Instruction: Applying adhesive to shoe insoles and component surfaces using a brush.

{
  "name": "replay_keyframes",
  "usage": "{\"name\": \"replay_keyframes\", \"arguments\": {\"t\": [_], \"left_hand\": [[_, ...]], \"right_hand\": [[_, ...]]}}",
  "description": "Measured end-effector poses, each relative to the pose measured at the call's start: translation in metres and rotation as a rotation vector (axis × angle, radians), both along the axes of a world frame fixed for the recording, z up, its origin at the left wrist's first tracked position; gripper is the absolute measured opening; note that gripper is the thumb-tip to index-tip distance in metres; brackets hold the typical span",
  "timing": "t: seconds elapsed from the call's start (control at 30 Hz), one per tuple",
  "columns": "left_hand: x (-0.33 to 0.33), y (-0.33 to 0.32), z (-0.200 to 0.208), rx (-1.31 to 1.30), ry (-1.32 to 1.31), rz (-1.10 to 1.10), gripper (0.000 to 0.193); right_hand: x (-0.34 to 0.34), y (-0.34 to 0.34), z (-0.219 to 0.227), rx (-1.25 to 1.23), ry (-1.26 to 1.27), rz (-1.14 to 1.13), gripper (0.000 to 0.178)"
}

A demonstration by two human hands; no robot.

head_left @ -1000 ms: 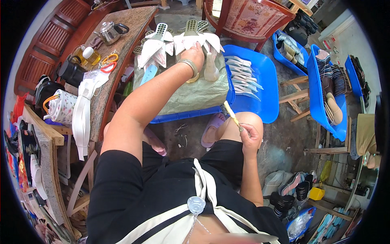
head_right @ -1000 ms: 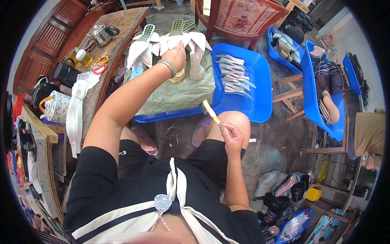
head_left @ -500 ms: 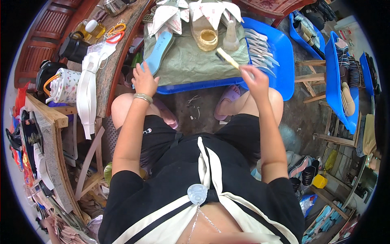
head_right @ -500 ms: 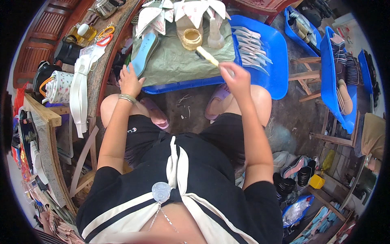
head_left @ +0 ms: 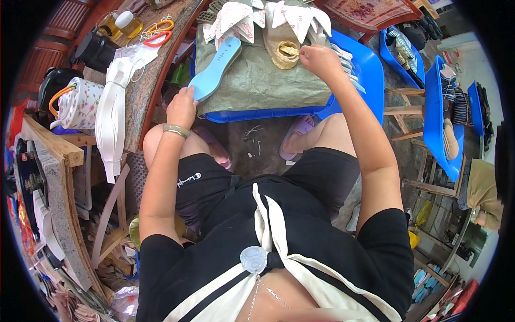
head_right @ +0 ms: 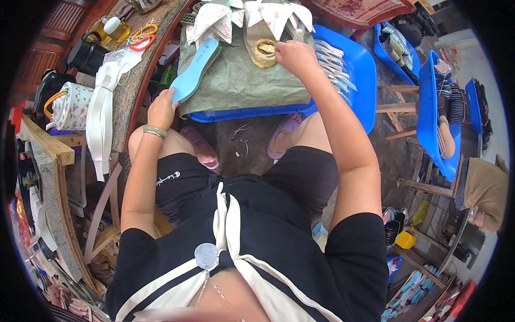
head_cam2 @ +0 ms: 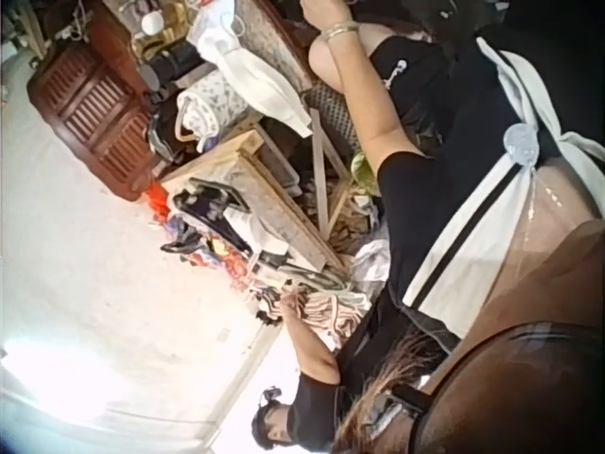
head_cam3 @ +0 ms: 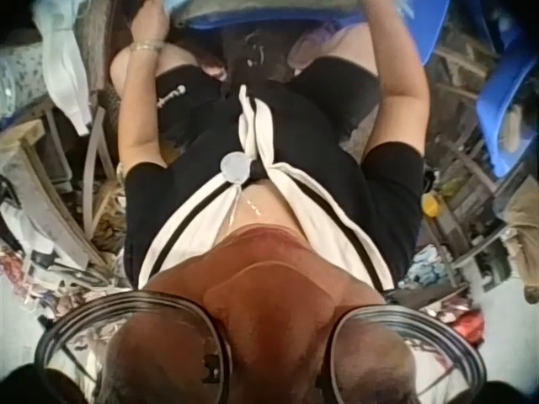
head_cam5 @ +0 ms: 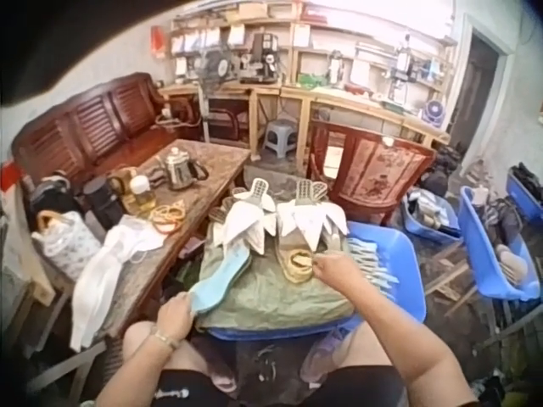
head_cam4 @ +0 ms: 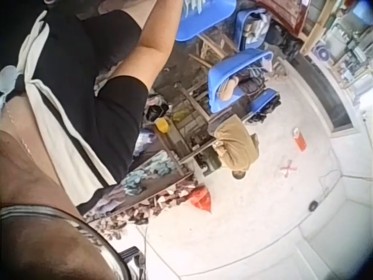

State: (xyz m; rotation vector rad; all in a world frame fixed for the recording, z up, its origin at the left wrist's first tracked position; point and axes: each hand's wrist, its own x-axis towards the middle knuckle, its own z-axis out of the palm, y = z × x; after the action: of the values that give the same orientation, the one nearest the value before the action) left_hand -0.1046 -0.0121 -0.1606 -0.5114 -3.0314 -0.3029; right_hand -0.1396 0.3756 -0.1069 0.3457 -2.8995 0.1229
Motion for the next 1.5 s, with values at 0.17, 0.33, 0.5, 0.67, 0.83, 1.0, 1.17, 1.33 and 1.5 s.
{"name": "replay_keyframes", "arguments": {"t": [0.17, 0.33, 0.5, 0.67, 0.83, 1.0, 1.17, 1.33, 1.5], "left_hand": [[0.008, -0.011, 0.017, 0.083, 0.236, -0.072, 0.026], [0.046, 0.004, 0.053, 0.431, 0.200, 0.037, 0.016], [0.091, 0.039, 0.023, 1.288, -0.576, 0.261, 0.022], [0.118, 0.077, 0.005, 1.638, -0.910, 0.506, 0.024], [0.125, 0.069, -0.017, 1.790, -1.043, 0.598, 0.025], [0.124, 0.066, -0.023, 1.797, -1.064, 0.602, 0.022], [0.123, 0.062, -0.025, 1.826, -1.084, 0.612, 0.023], [0.121, 0.059, -0.024, 1.794, -1.088, 0.615, 0.021], [0.121, 0.063, -0.021, 1.624, -0.967, 0.544, 0.020]], "right_hand": [[-0.003, -0.008, 0.009, 0.010, -0.046, -0.006, 0.019], [0.019, -0.002, 0.001, -0.023, 0.043, 0.009, 0.017], [0.058, -0.009, -0.029, -0.106, 0.246, -0.061, 0.010], [0.113, -0.017, -0.040, -0.546, -0.010, -0.305, 0.016], [0.177, -0.050, -0.036, -1.073, -0.175, -0.144, 0.013], [0.178, -0.073, -0.032, -0.846, -0.200, 0.179, 0.011], [0.141, -0.065, -0.056, -0.903, -0.097, -0.067, 0.011], [0.120, -0.052, -0.066, -0.881, -0.020, -0.228, 0.014], [0.096, -0.047, -0.069, -0.791, 0.013, -0.283, 0.015]]}}
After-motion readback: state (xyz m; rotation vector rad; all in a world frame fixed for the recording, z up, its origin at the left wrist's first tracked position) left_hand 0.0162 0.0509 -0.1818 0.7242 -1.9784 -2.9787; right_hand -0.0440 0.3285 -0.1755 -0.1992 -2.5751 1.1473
